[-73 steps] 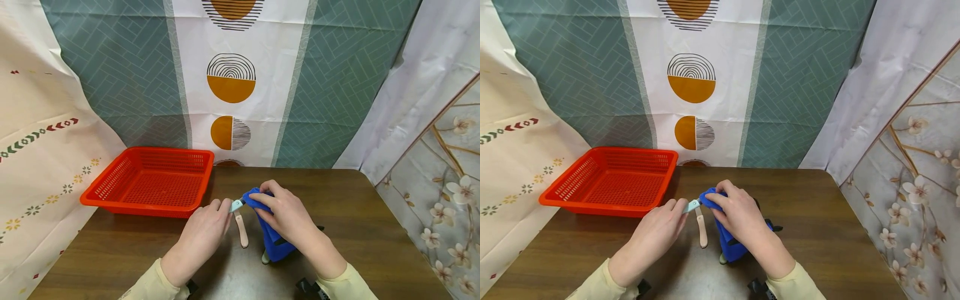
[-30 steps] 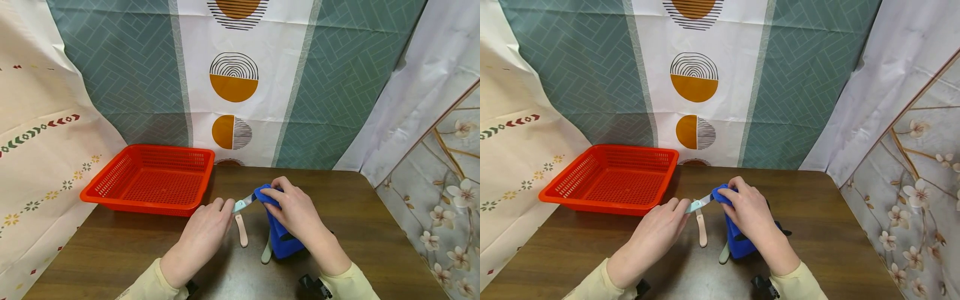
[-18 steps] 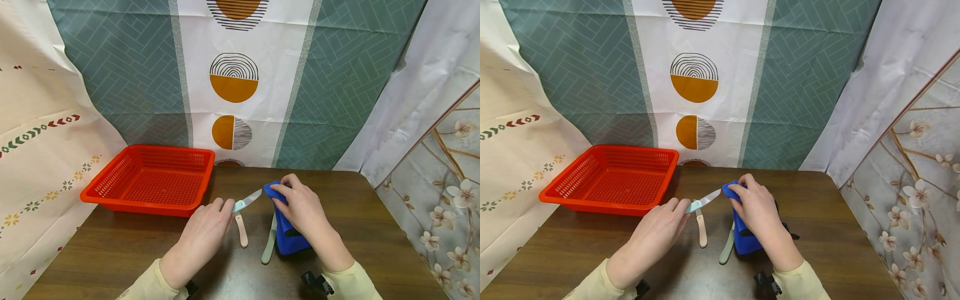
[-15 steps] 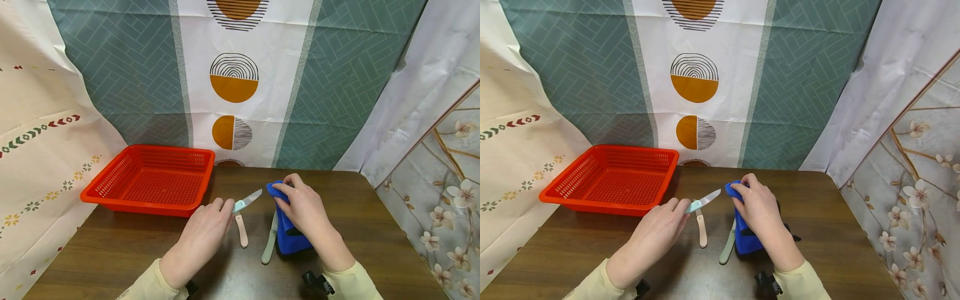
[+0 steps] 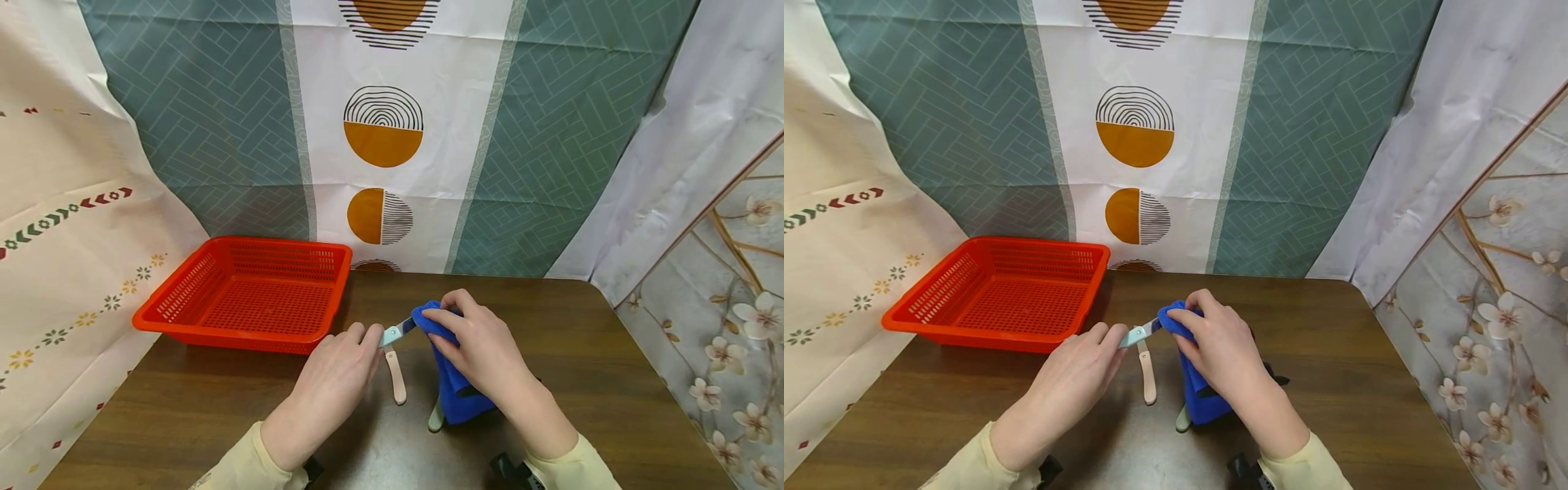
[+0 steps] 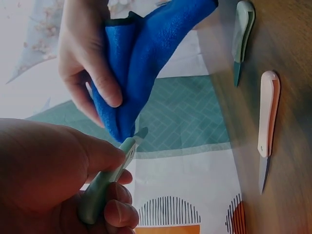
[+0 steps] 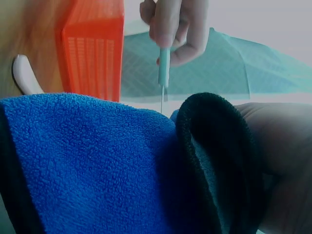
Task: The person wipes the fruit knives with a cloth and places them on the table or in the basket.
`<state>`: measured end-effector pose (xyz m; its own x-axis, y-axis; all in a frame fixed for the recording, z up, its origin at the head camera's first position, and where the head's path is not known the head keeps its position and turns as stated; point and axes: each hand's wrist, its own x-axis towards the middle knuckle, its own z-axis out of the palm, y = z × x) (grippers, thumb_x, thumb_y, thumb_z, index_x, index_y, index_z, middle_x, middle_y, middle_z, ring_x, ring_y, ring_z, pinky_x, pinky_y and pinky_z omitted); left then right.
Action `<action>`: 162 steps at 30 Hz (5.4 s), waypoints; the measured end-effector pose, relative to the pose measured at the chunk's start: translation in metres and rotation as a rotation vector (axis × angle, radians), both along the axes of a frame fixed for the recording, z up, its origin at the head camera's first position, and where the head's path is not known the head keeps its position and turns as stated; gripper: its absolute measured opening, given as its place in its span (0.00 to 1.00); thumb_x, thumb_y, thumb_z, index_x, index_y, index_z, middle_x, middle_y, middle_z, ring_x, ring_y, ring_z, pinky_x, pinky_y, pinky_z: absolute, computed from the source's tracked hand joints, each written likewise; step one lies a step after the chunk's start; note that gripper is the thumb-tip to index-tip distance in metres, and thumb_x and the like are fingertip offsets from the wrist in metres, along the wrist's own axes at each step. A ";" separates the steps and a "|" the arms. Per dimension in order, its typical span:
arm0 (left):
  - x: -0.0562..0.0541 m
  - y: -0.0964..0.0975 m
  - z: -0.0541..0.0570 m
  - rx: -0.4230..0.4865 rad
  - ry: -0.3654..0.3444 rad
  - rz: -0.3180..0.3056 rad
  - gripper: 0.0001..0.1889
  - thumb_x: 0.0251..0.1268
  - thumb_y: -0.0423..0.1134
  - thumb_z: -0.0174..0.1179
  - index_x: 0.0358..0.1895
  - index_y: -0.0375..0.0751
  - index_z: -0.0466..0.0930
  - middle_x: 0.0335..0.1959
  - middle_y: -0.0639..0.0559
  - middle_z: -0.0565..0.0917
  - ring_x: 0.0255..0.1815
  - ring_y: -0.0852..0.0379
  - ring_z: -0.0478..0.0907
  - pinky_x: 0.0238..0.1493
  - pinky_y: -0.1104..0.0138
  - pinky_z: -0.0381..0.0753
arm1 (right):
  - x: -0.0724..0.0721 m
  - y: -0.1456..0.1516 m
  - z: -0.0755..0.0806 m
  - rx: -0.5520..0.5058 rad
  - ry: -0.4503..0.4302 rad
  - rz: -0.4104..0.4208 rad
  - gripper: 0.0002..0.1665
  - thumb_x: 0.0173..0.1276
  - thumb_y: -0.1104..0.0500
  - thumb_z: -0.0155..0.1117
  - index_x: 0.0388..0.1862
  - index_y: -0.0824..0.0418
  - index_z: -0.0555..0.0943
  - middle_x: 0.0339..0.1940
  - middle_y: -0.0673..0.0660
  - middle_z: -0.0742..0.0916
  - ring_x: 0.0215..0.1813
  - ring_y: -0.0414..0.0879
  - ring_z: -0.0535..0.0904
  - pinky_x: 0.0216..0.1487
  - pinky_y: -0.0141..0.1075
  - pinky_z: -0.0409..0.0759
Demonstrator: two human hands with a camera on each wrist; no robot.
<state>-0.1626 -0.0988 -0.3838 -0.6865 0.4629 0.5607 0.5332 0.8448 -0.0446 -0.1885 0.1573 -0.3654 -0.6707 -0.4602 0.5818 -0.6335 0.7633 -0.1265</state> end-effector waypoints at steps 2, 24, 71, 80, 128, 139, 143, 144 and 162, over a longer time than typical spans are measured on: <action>0.000 0.000 0.000 -0.002 0.009 -0.003 0.18 0.67 0.36 0.78 0.42 0.42 0.74 0.25 0.54 0.67 0.18 0.58 0.61 0.23 0.69 0.59 | 0.002 -0.003 0.000 0.004 0.002 0.023 0.25 0.65 0.58 0.87 0.60 0.54 0.92 0.57 0.57 0.83 0.42 0.53 0.86 0.43 0.48 0.87; 0.001 -0.004 0.000 0.008 0.011 0.006 0.17 0.68 0.37 0.78 0.43 0.42 0.74 0.25 0.53 0.69 0.18 0.58 0.62 0.23 0.69 0.59 | 0.002 -0.018 0.000 0.049 -0.014 0.088 0.24 0.64 0.57 0.88 0.59 0.52 0.92 0.56 0.56 0.83 0.42 0.51 0.85 0.43 0.46 0.87; -0.003 -0.007 0.002 0.015 0.007 0.001 0.18 0.67 0.36 0.79 0.43 0.43 0.75 0.25 0.55 0.67 0.20 0.58 0.59 0.23 0.69 0.59 | -0.013 0.012 0.009 -0.016 -0.089 -0.133 0.26 0.67 0.59 0.85 0.64 0.54 0.91 0.57 0.59 0.84 0.44 0.56 0.87 0.44 0.54 0.89; -0.003 -0.007 0.003 0.002 -0.030 0.011 0.17 0.69 0.38 0.78 0.46 0.44 0.76 0.25 0.55 0.67 0.20 0.59 0.60 0.23 0.69 0.60 | -0.002 -0.007 0.007 0.011 0.008 0.004 0.25 0.63 0.58 0.89 0.59 0.53 0.93 0.56 0.56 0.83 0.42 0.53 0.87 0.43 0.49 0.89; 0.001 -0.005 0.001 -0.006 0.022 -0.004 0.18 0.66 0.36 0.80 0.44 0.44 0.75 0.26 0.55 0.66 0.21 0.58 0.64 0.24 0.69 0.59 | -0.015 0.003 -0.002 0.030 -0.023 -0.027 0.24 0.64 0.59 0.88 0.60 0.53 0.92 0.55 0.57 0.83 0.40 0.52 0.85 0.41 0.49 0.87; 0.002 -0.004 0.001 0.002 0.056 -0.012 0.18 0.65 0.34 0.80 0.42 0.43 0.74 0.25 0.54 0.66 0.20 0.56 0.68 0.24 0.70 0.57 | -0.017 0.008 -0.001 0.032 -0.069 -0.142 0.23 0.66 0.59 0.86 0.60 0.55 0.92 0.54 0.59 0.84 0.39 0.53 0.85 0.40 0.51 0.87; 0.002 -0.003 0.001 0.005 0.054 -0.003 0.18 0.66 0.34 0.79 0.42 0.43 0.74 0.25 0.53 0.66 0.20 0.55 0.67 0.23 0.69 0.58 | -0.016 0.009 0.001 0.013 -0.117 -0.207 0.24 0.68 0.58 0.85 0.62 0.55 0.92 0.55 0.59 0.84 0.41 0.55 0.86 0.40 0.52 0.87; 0.002 -0.003 0.001 0.007 0.049 -0.001 0.18 0.66 0.34 0.79 0.42 0.42 0.74 0.25 0.53 0.66 0.21 0.55 0.66 0.23 0.69 0.58 | -0.015 0.010 0.002 0.008 -0.127 -0.218 0.24 0.68 0.58 0.84 0.62 0.55 0.91 0.56 0.59 0.84 0.41 0.56 0.86 0.40 0.53 0.87; -0.006 -0.005 -0.005 0.035 0.079 0.026 0.10 0.66 0.26 0.68 0.39 0.38 0.74 0.29 0.49 0.68 0.28 0.51 0.67 0.21 0.69 0.62 | -0.013 0.015 0.010 -0.060 -0.108 -0.239 0.24 0.70 0.58 0.82 0.64 0.54 0.91 0.58 0.60 0.84 0.49 0.60 0.88 0.47 0.59 0.89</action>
<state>-0.1687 -0.1042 -0.3886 -0.6509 0.4246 0.6293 0.5073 0.8600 -0.0556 -0.2015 0.1726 -0.3557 -0.8161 -0.2479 0.5220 -0.4161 0.8789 -0.2332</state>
